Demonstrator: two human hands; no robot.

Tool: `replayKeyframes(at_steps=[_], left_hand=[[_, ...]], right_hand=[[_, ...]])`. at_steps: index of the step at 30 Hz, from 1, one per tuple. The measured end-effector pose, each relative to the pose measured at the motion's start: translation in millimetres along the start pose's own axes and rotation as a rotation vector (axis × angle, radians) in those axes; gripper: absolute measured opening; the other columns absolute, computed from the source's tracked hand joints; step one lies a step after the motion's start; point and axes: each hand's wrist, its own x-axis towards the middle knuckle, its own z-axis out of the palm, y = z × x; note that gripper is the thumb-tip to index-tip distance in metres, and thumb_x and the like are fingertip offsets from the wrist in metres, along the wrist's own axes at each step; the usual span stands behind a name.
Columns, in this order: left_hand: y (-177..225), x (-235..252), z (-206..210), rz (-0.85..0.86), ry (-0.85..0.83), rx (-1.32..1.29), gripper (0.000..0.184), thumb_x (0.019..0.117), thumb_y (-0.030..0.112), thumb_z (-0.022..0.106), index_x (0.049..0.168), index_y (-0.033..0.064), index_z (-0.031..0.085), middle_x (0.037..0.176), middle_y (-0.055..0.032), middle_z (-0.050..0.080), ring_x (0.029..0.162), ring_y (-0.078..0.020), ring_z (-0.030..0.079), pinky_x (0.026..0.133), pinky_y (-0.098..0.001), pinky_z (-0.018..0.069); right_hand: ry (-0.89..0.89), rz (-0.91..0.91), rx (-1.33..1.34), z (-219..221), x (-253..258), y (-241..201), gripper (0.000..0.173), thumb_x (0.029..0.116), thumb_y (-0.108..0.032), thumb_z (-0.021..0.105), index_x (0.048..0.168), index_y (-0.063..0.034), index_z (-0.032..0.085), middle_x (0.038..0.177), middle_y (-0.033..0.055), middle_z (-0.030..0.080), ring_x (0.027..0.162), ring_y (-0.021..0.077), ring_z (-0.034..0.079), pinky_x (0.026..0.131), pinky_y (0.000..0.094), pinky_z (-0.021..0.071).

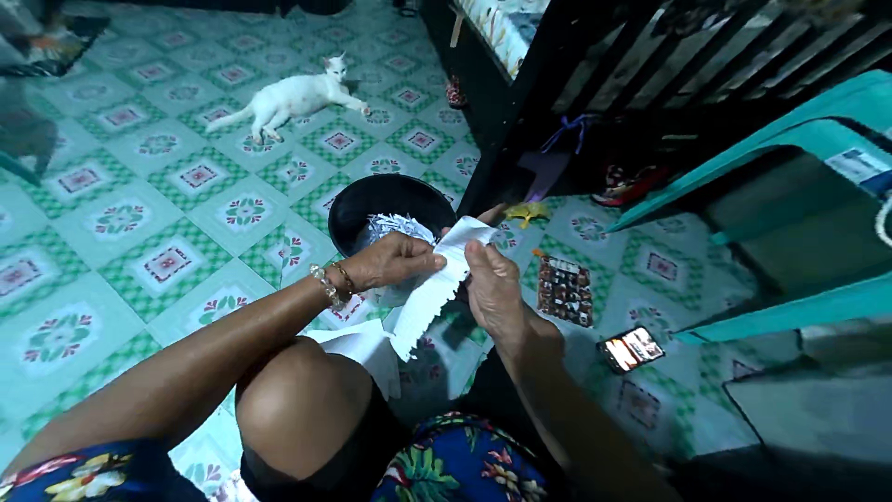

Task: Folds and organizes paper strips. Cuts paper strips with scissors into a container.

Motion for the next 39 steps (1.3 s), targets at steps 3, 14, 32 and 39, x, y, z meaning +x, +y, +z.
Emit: replayKeyframes(at_steps=[3, 14, 32, 39], left_hand=[[13.0, 0.9, -0.5, -0.021, 0.057, -0.020, 0.028, 0.1044, 0.010, 0.054, 0.080, 0.0058, 0.066, 0.063, 0.0098, 0.053, 0.057, 0.0049, 0.048, 0.057, -0.0144, 0.0410], [46.4, 27.6, 26.1, -0.065, -0.159, 0.052, 0.020, 0.0992, 0.013, 0.066, 0.083, 0.0038, 0.074, 0.080, 0.0044, 0.071, 0.068, 0.0061, 0.060, 0.064, -0.0147, 0.0502], [11.2, -26.3, -4.7, -0.121, 0.138, 0.282, 0.024, 0.1033, 0.018, 0.060, 0.105, -0.0017, 0.073, 0.090, -0.0081, 0.071, 0.081, -0.0104, 0.064, 0.081, -0.0341, 0.0529], [27.7, -10.0, 25.0, -0.235, -0.167, 0.020, 0.013, 0.0983, 0.013, 0.068, 0.094, 0.0016, 0.071, 0.075, 0.0011, 0.070, 0.064, -0.0004, 0.063, 0.064, -0.0202, 0.0534]], right_hand=[[-0.055, 0.013, 0.046, -3.9, -3.9, -2.6, 0.023, 0.1067, -0.027, 0.052, 0.100, -0.0116, 0.068, 0.105, -0.0061, 0.071, 0.099, 0.0012, 0.065, 0.091, 0.0273, 0.0547], [-0.086, -0.052, 0.129, -32.9, -8.7, -17.1, 0.031, 0.1032, -0.034, 0.059, 0.119, -0.0088, 0.068, 0.108, 0.0001, 0.072, 0.100, 0.0084, 0.069, 0.089, 0.0272, 0.0583], [0.058, 0.110, 0.202, -65.0, 14.8, -36.5, 0.035, 0.1127, -0.023, 0.031, 0.111, -0.0068, 0.062, 0.095, -0.0005, 0.076, 0.090, 0.0125, 0.075, 0.085, 0.0313, 0.0630], [-0.246, 0.031, 0.348, -20.8, 17.0, -12.8, 0.039, 0.1038, -0.042, 0.056, 0.126, -0.0103, 0.056, 0.121, 0.0036, 0.071, 0.114, 0.0159, 0.068, 0.098, 0.0354, 0.0557]])
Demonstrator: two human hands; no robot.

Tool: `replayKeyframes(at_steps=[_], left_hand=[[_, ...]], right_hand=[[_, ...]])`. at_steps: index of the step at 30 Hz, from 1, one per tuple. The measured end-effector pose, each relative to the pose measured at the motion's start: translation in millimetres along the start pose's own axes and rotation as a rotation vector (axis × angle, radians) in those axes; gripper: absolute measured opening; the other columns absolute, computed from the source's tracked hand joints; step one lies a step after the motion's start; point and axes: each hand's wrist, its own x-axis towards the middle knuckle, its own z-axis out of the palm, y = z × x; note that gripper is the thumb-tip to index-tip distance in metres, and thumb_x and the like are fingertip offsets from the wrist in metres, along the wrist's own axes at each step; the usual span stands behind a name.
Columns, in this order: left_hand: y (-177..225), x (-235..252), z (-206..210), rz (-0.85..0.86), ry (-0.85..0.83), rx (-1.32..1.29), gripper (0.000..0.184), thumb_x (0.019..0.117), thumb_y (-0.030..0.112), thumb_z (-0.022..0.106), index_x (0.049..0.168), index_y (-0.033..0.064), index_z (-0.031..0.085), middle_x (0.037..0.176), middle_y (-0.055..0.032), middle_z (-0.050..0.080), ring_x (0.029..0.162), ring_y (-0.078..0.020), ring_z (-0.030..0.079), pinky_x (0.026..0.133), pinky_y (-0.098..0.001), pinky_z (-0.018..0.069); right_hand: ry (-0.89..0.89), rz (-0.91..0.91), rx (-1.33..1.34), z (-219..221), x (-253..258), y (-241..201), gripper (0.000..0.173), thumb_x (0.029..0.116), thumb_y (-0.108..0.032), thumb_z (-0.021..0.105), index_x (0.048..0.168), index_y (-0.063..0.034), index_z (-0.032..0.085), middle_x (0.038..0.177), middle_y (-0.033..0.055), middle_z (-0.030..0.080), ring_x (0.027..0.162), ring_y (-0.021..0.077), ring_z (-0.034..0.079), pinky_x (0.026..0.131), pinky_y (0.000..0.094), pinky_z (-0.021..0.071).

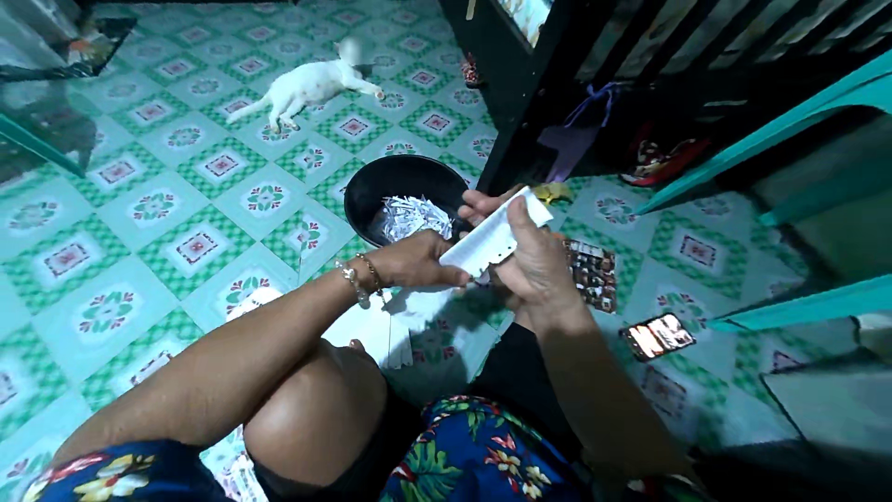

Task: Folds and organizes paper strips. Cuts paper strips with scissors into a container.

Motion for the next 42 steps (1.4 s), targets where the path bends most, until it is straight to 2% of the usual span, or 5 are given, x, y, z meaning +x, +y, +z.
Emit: replayKeyframes(at_steps=[8, 15, 21, 28, 42], left_hand=[[-20.6, -21.1, -14.2, -0.380, -0.184, 0.292, 0.031, 0.1095, 0.012, 0.045, 0.110, -0.0098, 0.067, 0.098, -0.0183, 0.070, 0.082, -0.0209, 0.066, 0.082, -0.0394, 0.0529], [-20.4, -18.6, 5.8, 0.015, -0.205, -0.698, 0.090, 0.1004, 0.074, 0.010, 0.122, 0.0047, 0.065, 0.100, -0.0021, 0.076, 0.092, -0.0140, 0.073, 0.080, -0.0333, 0.0605], [0.1, -6.0, -2.3, -0.020, 0.324, -0.896, 0.031, 0.1126, 0.024, 0.033, 0.105, 0.0115, 0.060, 0.083, -0.0001, 0.071, 0.072, -0.0074, 0.070, 0.063, -0.0225, 0.0580], [-15.9, -9.7, -9.8, -0.006, 0.482, -0.738, 0.021, 0.1086, 0.014, 0.047, 0.097, 0.0066, 0.063, 0.080, 0.0001, 0.069, 0.071, -0.0077, 0.069, 0.067, -0.0246, 0.0589], [-20.3, -5.5, -19.1, 0.025, 0.681, -0.626, 0.015, 0.1045, 0.007, 0.054, 0.091, 0.0072, 0.061, 0.072, 0.0018, 0.065, 0.063, -0.0052, 0.064, 0.062, -0.0222, 0.0563]], right_hand=[[0.171, -0.170, -0.037, -40.8, 17.3, -48.4, 0.030, 0.1111, -0.035, 0.037, 0.111, -0.0192, 0.062, 0.116, -0.0044, 0.072, 0.109, 0.0134, 0.070, 0.094, 0.0363, 0.0596], [-0.102, -0.626, -0.699, -6.2, -17.9, -1.0, 0.042, 0.1067, -0.049, 0.046, 0.127, -0.0194, 0.067, 0.150, -0.0030, 0.051, 0.140, 0.0125, 0.044, 0.119, 0.0405, 0.0351], [-0.344, -0.808, -0.866, 10.7, -40.2, 46.4, 0.021, 0.1017, -0.039, 0.060, 0.120, -0.0322, 0.068, 0.157, 0.0057, 0.039, 0.154, 0.0243, 0.022, 0.126, 0.0476, 0.0191], [-0.090, -0.262, -1.282, -9.3, -25.6, 70.0, 0.067, 0.0819, -0.005, 0.076, 0.140, 0.0140, 0.049, 0.147, 0.0333, 0.047, 0.139, 0.0490, 0.045, 0.112, 0.0611, 0.0382], [-0.609, 0.164, -1.583, -12.3, -28.7, 51.2, 0.022, 0.1018, -0.014, 0.061, 0.109, 0.0026, 0.074, 0.109, 0.0245, 0.071, 0.113, 0.0466, 0.063, 0.108, 0.0738, 0.0270]])
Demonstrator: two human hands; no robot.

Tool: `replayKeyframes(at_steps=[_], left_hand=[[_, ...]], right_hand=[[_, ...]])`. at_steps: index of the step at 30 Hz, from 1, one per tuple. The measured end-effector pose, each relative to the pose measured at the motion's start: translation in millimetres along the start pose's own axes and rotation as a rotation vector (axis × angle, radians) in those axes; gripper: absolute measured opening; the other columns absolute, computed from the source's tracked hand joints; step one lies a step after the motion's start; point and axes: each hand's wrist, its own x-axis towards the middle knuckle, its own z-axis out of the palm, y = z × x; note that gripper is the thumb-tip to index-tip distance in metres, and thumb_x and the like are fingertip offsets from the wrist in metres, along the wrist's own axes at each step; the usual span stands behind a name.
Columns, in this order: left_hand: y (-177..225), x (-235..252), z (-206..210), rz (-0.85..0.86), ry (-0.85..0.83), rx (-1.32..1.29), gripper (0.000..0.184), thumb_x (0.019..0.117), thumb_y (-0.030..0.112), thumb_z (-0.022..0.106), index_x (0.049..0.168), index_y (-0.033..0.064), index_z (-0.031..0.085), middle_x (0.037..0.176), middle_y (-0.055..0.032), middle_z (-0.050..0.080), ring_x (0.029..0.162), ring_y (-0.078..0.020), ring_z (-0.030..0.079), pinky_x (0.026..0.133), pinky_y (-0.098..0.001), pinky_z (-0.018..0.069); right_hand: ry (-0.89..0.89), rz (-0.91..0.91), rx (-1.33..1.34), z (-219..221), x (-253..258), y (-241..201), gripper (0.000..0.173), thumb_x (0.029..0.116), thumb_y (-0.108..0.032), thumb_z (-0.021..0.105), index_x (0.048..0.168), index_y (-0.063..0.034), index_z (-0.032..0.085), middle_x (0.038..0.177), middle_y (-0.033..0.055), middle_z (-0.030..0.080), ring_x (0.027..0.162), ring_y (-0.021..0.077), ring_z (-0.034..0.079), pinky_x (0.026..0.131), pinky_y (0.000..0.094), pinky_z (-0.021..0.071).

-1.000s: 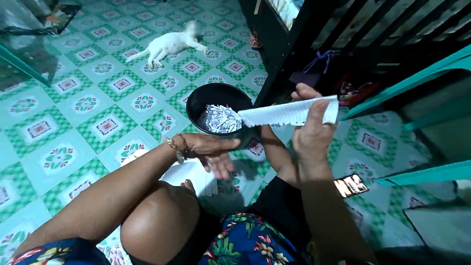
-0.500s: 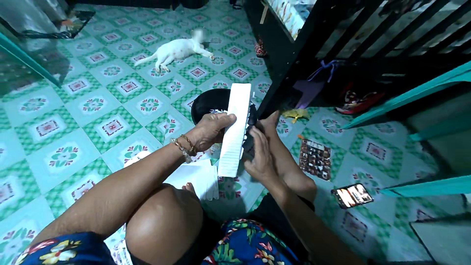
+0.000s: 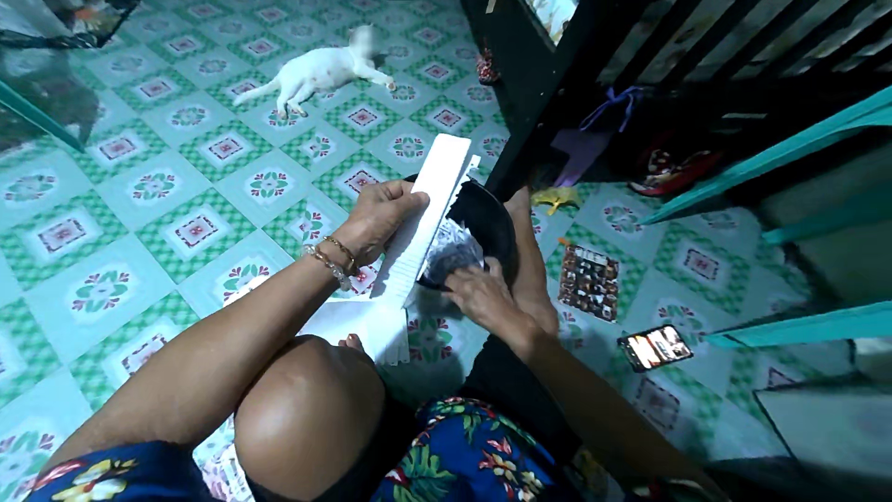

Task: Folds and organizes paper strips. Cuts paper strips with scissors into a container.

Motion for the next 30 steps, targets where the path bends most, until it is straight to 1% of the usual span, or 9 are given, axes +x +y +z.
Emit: replayKeyframes(at_steps=[2, 4, 5, 7, 11, 14, 17, 20, 30], left_hand=[[-0.6, 0.0, 4.4, -0.010, -0.047, 0.017, 0.015, 0.1044, 0.006, 0.054, 0.091, 0.0065, 0.061, 0.072, 0.0015, 0.064, 0.062, -0.0052, 0.064, 0.061, -0.0219, 0.0556], [-2.0, -0.2, 7.7, -0.001, -0.092, 0.028, 0.012, 0.1038, 0.006, 0.055, 0.093, 0.0054, 0.061, 0.072, 0.0012, 0.065, 0.062, -0.0053, 0.064, 0.061, -0.0219, 0.0562], [-2.7, -0.3, 8.6, 0.006, -0.120, 0.045, 0.012, 0.1037, 0.006, 0.055, 0.093, 0.0050, 0.061, 0.072, 0.0012, 0.064, 0.062, -0.0052, 0.063, 0.061, -0.0219, 0.0559], [-5.8, -1.1, 12.0, 0.035, -0.186, 0.127, 0.012, 0.1029, 0.005, 0.057, 0.092, 0.0046, 0.061, 0.071, 0.0024, 0.063, 0.061, -0.0036, 0.062, 0.060, -0.0206, 0.0547], [-12.5, 0.2, 27.1, 0.109, -0.274, 0.326, 0.009, 0.1023, 0.006, 0.058, 0.104, -0.0015, 0.063, 0.078, -0.0010, 0.064, 0.066, -0.0026, 0.060, 0.065, -0.0205, 0.0531], [-17.6, 1.5, 41.1, 0.145, -0.360, 0.456, 0.027, 0.1061, 0.009, 0.052, 0.128, -0.0057, 0.055, 0.101, -0.0142, 0.067, 0.086, -0.0136, 0.065, 0.083, -0.0332, 0.0554], [-21.1, 1.2, 52.9, 0.198, -0.399, 0.534, 0.038, 0.1090, 0.014, 0.046, 0.142, -0.0045, 0.046, 0.114, -0.0206, 0.066, 0.100, -0.0224, 0.067, 0.093, -0.0413, 0.0537], [-22.9, 3.4, 58.6, 0.214, -0.423, 0.556, 0.045, 0.1111, 0.018, 0.041, 0.150, -0.0053, 0.038, 0.130, -0.0257, 0.062, 0.121, -0.0285, 0.062, 0.107, -0.0447, 0.0459], [-19.5, 7.8, 66.9, 0.169, -0.408, 0.532, 0.043, 0.1091, 0.010, 0.045, 0.147, -0.0063, 0.036, 0.123, -0.0245, 0.062, 0.110, -0.0244, 0.065, 0.100, -0.0402, 0.0502]], right_hand=[[-0.088, -0.024, 0.085, -1.2, -24.5, 2.0, 0.029, 0.1045, -0.021, 0.057, 0.116, 0.0021, 0.072, 0.113, 0.0235, 0.071, 0.114, 0.0428, 0.064, 0.109, 0.0677, 0.0319], [-0.092, -0.019, 0.384, -9.9, -41.7, 6.8, 0.038, 0.1020, -0.019, 0.059, 0.129, 0.0070, 0.064, 0.125, 0.0252, 0.067, 0.121, 0.0369, 0.062, 0.114, 0.0565, 0.0337], [-0.034, 0.017, 0.588, -15.6, -45.6, 6.8, 0.044, 0.0996, -0.015, 0.060, 0.135, 0.0098, 0.057, 0.132, 0.0257, 0.063, 0.123, 0.0318, 0.061, 0.111, 0.0453, 0.0417], [0.178, 0.124, 0.948, -22.6, -44.4, 2.6, 0.054, 0.0988, -0.015, 0.058, 0.146, 0.0071, 0.043, 0.140, 0.0200, 0.056, 0.125, 0.0229, 0.060, 0.101, 0.0373, 0.0512], [0.547, 0.135, 1.342, -30.8, -14.7, -21.0, 0.080, 0.1034, -0.052, 0.046, 0.161, -0.0056, 0.016, 0.154, 0.0091, 0.042, 0.136, 0.0134, 0.047, 0.110, 0.0358, 0.0442], [0.677, 0.211, 1.398, -37.6, 1.7, -42.8, 0.069, 0.1074, -0.054, 0.032, 0.159, -0.0080, 0.023, 0.151, 0.0071, 0.045, 0.133, 0.0095, 0.048, 0.112, 0.0328, 0.0424], [0.744, 0.292, 1.403, -38.4, 7.1, -45.6, 0.060, 0.1103, -0.048, 0.028, 0.155, -0.0072, 0.031, 0.142, 0.0078, 0.052, 0.126, 0.0092, 0.054, 0.107, 0.0313, 0.0460], [0.756, 0.291, 1.337, -37.0, 5.3, -41.9, 0.061, 0.1099, -0.048, 0.029, 0.153, -0.0053, 0.032, 0.138, 0.0079, 0.053, 0.123, 0.0072, 0.054, 0.105, 0.0290, 0.0458], [0.796, 0.262, 1.414, -30.7, 6.6, -38.2, 0.061, 0.1093, -0.047, 0.033, 0.155, -0.0060, 0.030, 0.138, 0.0057, 0.054, 0.122, 0.0056, 0.055, 0.105, 0.0284, 0.0464]])
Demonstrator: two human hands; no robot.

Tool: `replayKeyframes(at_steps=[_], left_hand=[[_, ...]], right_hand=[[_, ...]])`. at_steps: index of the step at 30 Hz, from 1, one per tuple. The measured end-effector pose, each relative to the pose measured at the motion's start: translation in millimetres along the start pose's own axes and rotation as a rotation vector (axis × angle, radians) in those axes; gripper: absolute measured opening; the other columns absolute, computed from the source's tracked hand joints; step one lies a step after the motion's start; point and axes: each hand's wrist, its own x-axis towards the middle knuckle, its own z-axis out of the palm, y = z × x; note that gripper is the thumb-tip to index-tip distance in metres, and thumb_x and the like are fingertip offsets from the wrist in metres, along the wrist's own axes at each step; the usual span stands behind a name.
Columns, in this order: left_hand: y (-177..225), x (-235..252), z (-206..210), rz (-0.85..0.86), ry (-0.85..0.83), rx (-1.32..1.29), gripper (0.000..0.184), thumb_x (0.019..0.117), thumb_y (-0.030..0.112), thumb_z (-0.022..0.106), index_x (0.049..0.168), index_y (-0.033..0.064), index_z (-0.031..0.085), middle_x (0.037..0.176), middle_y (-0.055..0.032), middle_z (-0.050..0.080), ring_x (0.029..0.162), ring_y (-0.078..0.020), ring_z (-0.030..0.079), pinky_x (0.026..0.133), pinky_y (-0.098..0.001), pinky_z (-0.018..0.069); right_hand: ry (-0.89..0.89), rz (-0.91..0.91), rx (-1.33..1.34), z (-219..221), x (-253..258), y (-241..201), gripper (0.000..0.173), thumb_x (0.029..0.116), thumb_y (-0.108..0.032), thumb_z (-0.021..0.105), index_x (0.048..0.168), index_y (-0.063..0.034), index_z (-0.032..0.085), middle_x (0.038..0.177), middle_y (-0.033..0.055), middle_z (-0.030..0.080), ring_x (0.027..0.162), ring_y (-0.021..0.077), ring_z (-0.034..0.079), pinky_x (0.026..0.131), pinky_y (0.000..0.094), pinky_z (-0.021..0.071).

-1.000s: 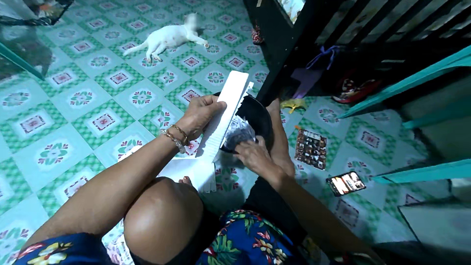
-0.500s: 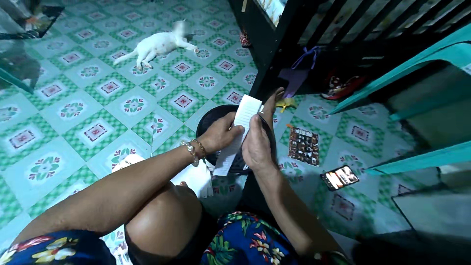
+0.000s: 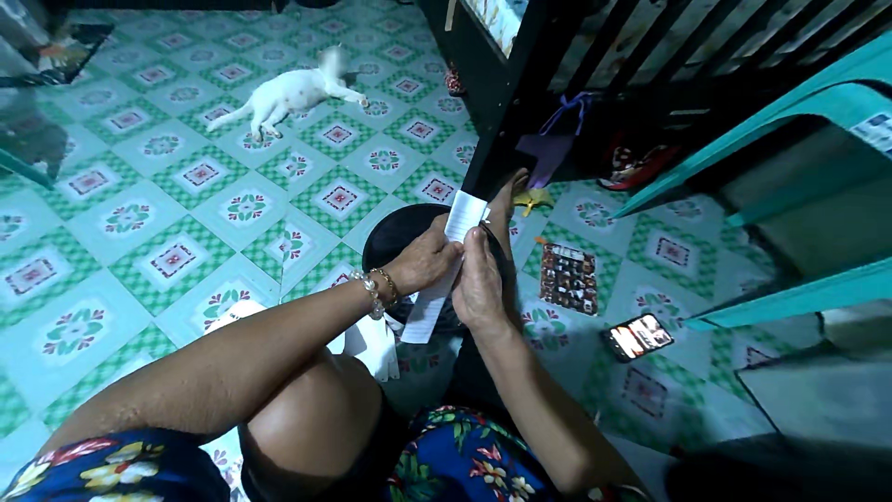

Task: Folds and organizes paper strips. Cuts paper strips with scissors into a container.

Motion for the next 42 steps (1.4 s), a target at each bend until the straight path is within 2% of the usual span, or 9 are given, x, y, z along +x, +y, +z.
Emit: replayKeyframes(at_steps=[3, 5, 8, 15, 18, 22, 29, 35, 42], left_hand=[[-0.2, 0.5, 0.6, -0.001, 0.002, 0.021, 0.043, 0.1092, 0.010, 0.045, 0.147, -0.0068, 0.036, 0.122, -0.0253, 0.063, 0.110, -0.0269, 0.065, 0.099, -0.0426, 0.0507], [0.9, -0.7, 0.4, -0.007, -0.003, 0.026, 0.043, 0.1080, 0.010, 0.049, 0.145, -0.0075, 0.038, 0.121, -0.0253, 0.064, 0.110, -0.0271, 0.065, 0.100, -0.0434, 0.0506], [6.7, -5.7, -2.1, -0.018, -0.034, -0.110, 0.039, 0.1053, 0.013, 0.056, 0.138, -0.0055, 0.046, 0.110, -0.0139, 0.065, 0.096, -0.0095, 0.065, 0.090, -0.0277, 0.0536], [0.2, -5.3, -15.0, -0.091, -0.122, -0.300, 0.046, 0.1111, 0.035, 0.029, 0.120, 0.0053, 0.064, 0.103, -0.0005, 0.068, 0.099, -0.0082, 0.064, 0.087, -0.0328, 0.0543], [-2.5, -6.0, -16.5, -0.080, -0.090, -0.314, 0.040, 0.1112, 0.028, 0.036, 0.115, 0.0029, 0.067, 0.098, -0.0004, 0.068, 0.095, -0.0073, 0.065, 0.085, -0.0309, 0.0552], [-0.5, -8.8, -19.2, 0.002, -0.087, -0.278, 0.036, 0.1090, 0.026, 0.040, 0.108, 0.0021, 0.068, 0.094, 0.0020, 0.066, 0.091, -0.0045, 0.063, 0.083, -0.0284, 0.0543], [-0.5, -8.9, -21.5, 0.016, -0.052, -0.287, 0.034, 0.1109, 0.017, 0.040, 0.100, 0.0010, 0.067, 0.083, 0.0029, 0.066, 0.079, -0.0012, 0.064, 0.076, -0.0222, 0.0559], [-11.0, -5.1, -24.3, 0.176, 0.002, -0.158, 0.029, 0.1068, 0.009, 0.048, 0.083, 0.0042, 0.064, 0.068, 0.0086, 0.058, 0.062, 0.0060, 0.054, 0.062, -0.0135, 0.0468], [-12.2, -2.3, -25.5, 0.240, -0.052, 0.066, 0.030, 0.1052, 0.011, 0.054, 0.078, 0.0021, 0.063, 0.064, 0.0048, 0.053, 0.058, 0.0021, 0.049, 0.057, -0.0171, 0.0412]], right_hand=[[0.020, -0.017, -0.008, -2.1, 0.8, -6.8, 0.051, 0.1095, -0.037, 0.041, 0.149, -0.0046, 0.040, 0.128, 0.0030, 0.058, 0.114, 0.0024, 0.057, 0.099, 0.0259, 0.0481], [0.033, -0.029, 0.025, -4.2, 3.4, -8.2, 0.036, 0.1083, -0.033, 0.047, 0.133, -0.0083, 0.055, 0.112, -0.0043, 0.064, 0.103, -0.0010, 0.061, 0.093, 0.0237, 0.0519], [0.024, -0.035, 0.160, -6.6, 10.2, -8.0, 0.022, 0.1085, -0.022, 0.045, 0.116, -0.0092, 0.061, 0.100, -0.0055, 0.068, 0.095, 0.0007, 0.066, 0.090, 0.0250, 0.0560], [-0.113, -0.033, 0.362, -21.0, 15.9, -4.7, 0.026, 0.1100, -0.025, 0.041, 0.121, -0.0141, 0.062, 0.102, -0.0051, 0.071, 0.095, 0.0049, 0.069, 0.088, 0.0281, 0.0593], [-0.211, -0.036, 0.388, -22.7, 15.1, 0.6, 0.030, 0.1089, -0.028, 0.045, 0.132, -0.0165, 0.060, 0.112, -0.0063, 0.069, 0.103, 0.0056, 0.067, 0.094, 0.0301, 0.0568], [-0.208, -0.107, 0.406, -19.7, 14.2, 1.9, 0.023, 0.1087, -0.023, 0.046, 0.122, -0.0191, 0.064, 0.116, -0.0079, 0.070, 0.106, 0.0032, 0.066, 0.095, 0.0260, 0.0554], [-0.222, -0.089, 0.421, -20.6, 12.6, 1.7, 0.024, 0.1085, -0.025, 0.047, 0.128, -0.0175, 0.061, 0.130, -0.0027, 0.067, 0.118, 0.0091, 0.064, 0.102, 0.0317, 0.0532], [-0.193, -0.039, 0.331, -25.5, 13.5, -2.0, 0.019, 0.1054, -0.020, 0.051, 0.116, -0.0131, 0.066, 0.116, -0.0006, 0.073, 0.102, 0.0086, 0.070, 0.091, 0.0297, 0.0586], [-0.214, -0.121, 0.212, -29.2, 18.6, -8.1, 0.021, 0.1029, -0.016, 0.058, 0.118, -0.0094, 0.071, 0.110, -0.0042, 0.074, 0.102, 0.0050, 0.069, 0.093, 0.0257, 0.0563]])
